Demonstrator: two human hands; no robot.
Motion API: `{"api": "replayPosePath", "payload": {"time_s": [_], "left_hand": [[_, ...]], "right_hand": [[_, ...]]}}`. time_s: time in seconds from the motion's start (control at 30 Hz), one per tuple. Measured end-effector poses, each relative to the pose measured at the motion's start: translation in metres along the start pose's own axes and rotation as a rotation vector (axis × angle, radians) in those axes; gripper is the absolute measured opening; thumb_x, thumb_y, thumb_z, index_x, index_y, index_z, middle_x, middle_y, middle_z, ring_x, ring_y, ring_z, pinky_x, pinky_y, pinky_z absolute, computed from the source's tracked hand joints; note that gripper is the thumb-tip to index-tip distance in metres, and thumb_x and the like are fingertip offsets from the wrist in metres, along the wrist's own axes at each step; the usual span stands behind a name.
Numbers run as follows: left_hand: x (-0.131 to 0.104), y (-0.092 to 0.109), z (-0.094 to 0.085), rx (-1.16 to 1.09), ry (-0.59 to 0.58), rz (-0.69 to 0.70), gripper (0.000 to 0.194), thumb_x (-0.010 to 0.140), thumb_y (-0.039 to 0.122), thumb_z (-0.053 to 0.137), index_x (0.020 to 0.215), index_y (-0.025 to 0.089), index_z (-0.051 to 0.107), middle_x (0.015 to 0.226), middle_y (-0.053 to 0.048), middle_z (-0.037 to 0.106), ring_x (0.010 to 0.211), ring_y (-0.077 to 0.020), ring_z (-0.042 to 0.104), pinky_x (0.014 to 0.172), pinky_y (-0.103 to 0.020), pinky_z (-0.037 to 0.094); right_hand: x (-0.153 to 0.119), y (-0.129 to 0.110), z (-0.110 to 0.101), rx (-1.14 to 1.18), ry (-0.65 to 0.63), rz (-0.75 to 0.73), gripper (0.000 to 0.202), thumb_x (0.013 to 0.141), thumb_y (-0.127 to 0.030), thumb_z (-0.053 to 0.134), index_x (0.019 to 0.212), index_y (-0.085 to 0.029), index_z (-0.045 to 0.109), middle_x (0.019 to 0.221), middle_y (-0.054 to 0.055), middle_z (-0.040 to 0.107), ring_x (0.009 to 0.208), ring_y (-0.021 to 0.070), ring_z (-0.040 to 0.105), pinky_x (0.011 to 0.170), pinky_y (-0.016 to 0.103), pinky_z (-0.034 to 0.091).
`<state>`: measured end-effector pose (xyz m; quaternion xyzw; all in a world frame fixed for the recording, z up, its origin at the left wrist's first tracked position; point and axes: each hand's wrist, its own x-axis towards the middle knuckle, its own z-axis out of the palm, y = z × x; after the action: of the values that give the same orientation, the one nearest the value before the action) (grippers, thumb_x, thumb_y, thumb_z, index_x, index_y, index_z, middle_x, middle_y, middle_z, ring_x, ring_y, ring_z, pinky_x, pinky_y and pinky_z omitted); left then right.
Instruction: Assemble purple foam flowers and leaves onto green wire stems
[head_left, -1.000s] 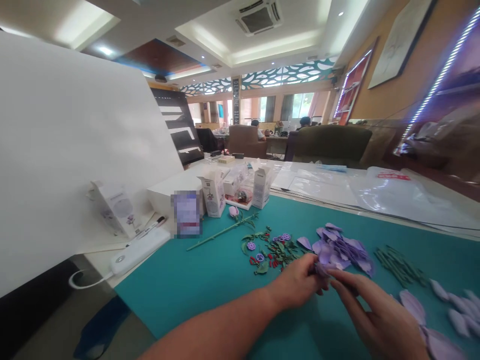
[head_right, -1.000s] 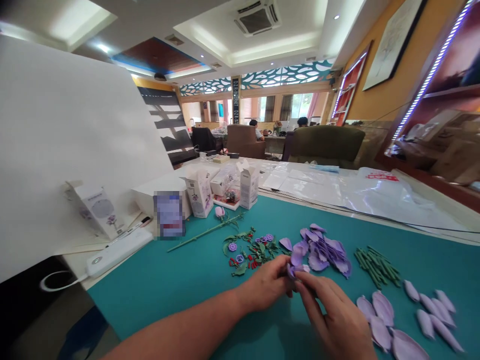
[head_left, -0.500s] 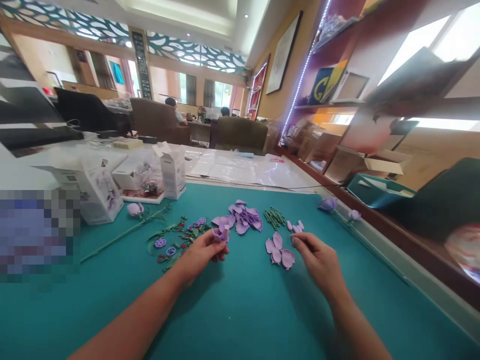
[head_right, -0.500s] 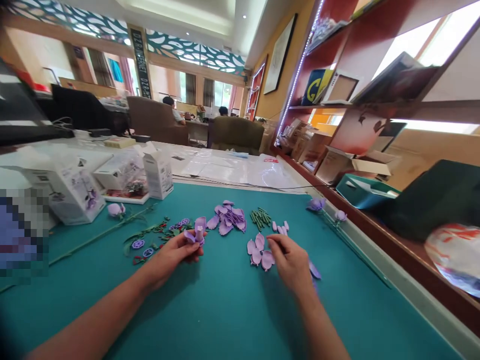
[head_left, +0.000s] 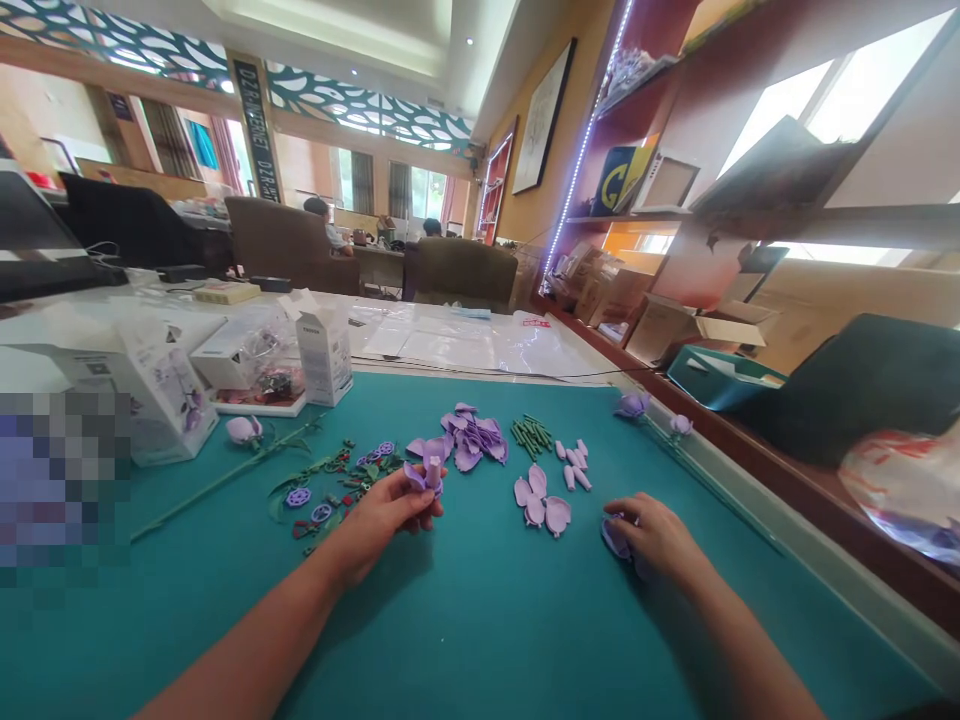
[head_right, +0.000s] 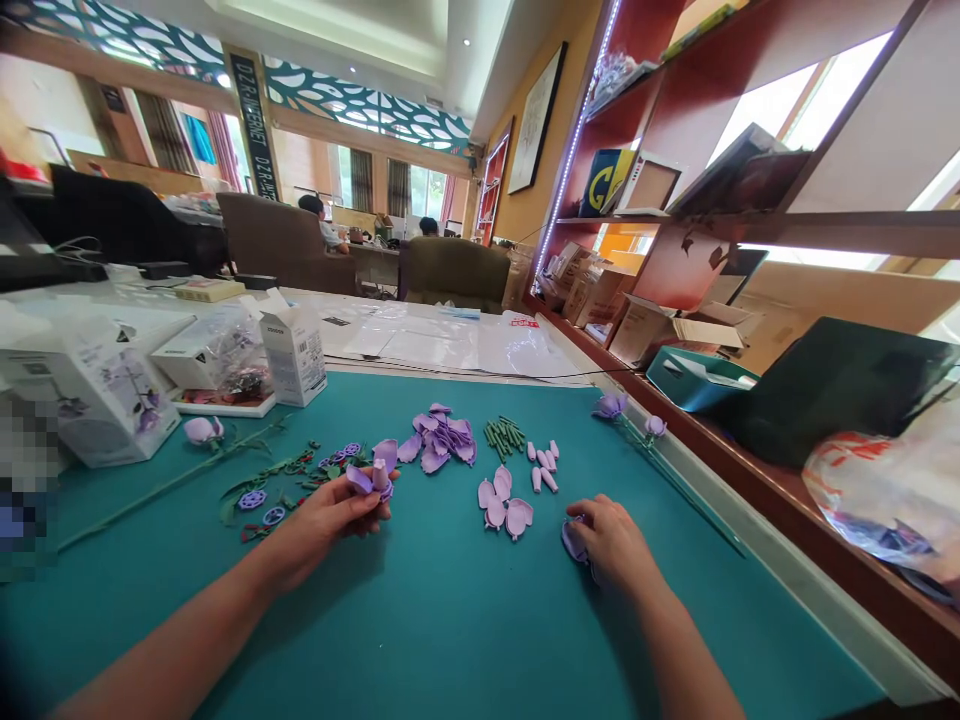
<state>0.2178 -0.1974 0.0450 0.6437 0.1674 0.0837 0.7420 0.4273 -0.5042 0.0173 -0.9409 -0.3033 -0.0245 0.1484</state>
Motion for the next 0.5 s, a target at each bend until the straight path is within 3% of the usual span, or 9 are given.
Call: {"api": "replayPosePath", "payload": {"time_s": [0.23,0.4,0.5], "left_hand": [[0.002,-0.002,-0.003,-0.011,-0.032,-0.002,0.047,0.067,0.047,0.07,0.103,0.017,0.062,0.074,-0.001,0.064,0.064,-0.0127,0.054,0.065,-0.026,0.039],[0.004,-0.01,-0.006,-0.057,-0.047,0.029,0.042,0.067,0.041,0.07,0.099,0.016,0.061,0.073,-0.001,0.064,0.062,-0.0109,0.055,0.062,-0.024,0.037],[0.004,-0.013,-0.005,-0.071,-0.048,0.034,0.038,0.065,0.041,0.071,0.091,0.015,0.06,0.072,0.0,0.064,0.06,-0.0094,0.054,0.061,-0.024,0.037]], "right_hand": [[0.002,-0.006,0.008,-0.023,0.062,-0.002,0.024,0.073,-0.027,0.047,0.071,-0.022,0.071,0.072,0.003,0.065,0.073,0.0194,0.063,0.066,0.029,0.046],[0.005,0.0,-0.001,0.104,0.079,-0.008,0.024,0.072,-0.036,0.051,0.063,-0.024,0.069,0.066,0.004,0.066,0.057,0.0198,0.064,0.051,0.03,0.047],[0.01,-0.006,0.001,0.222,0.23,-0.025,0.015,0.07,-0.04,0.061,0.065,-0.028,0.068,0.066,0.008,0.069,0.056,0.0224,0.065,0.048,0.032,0.047]]}}
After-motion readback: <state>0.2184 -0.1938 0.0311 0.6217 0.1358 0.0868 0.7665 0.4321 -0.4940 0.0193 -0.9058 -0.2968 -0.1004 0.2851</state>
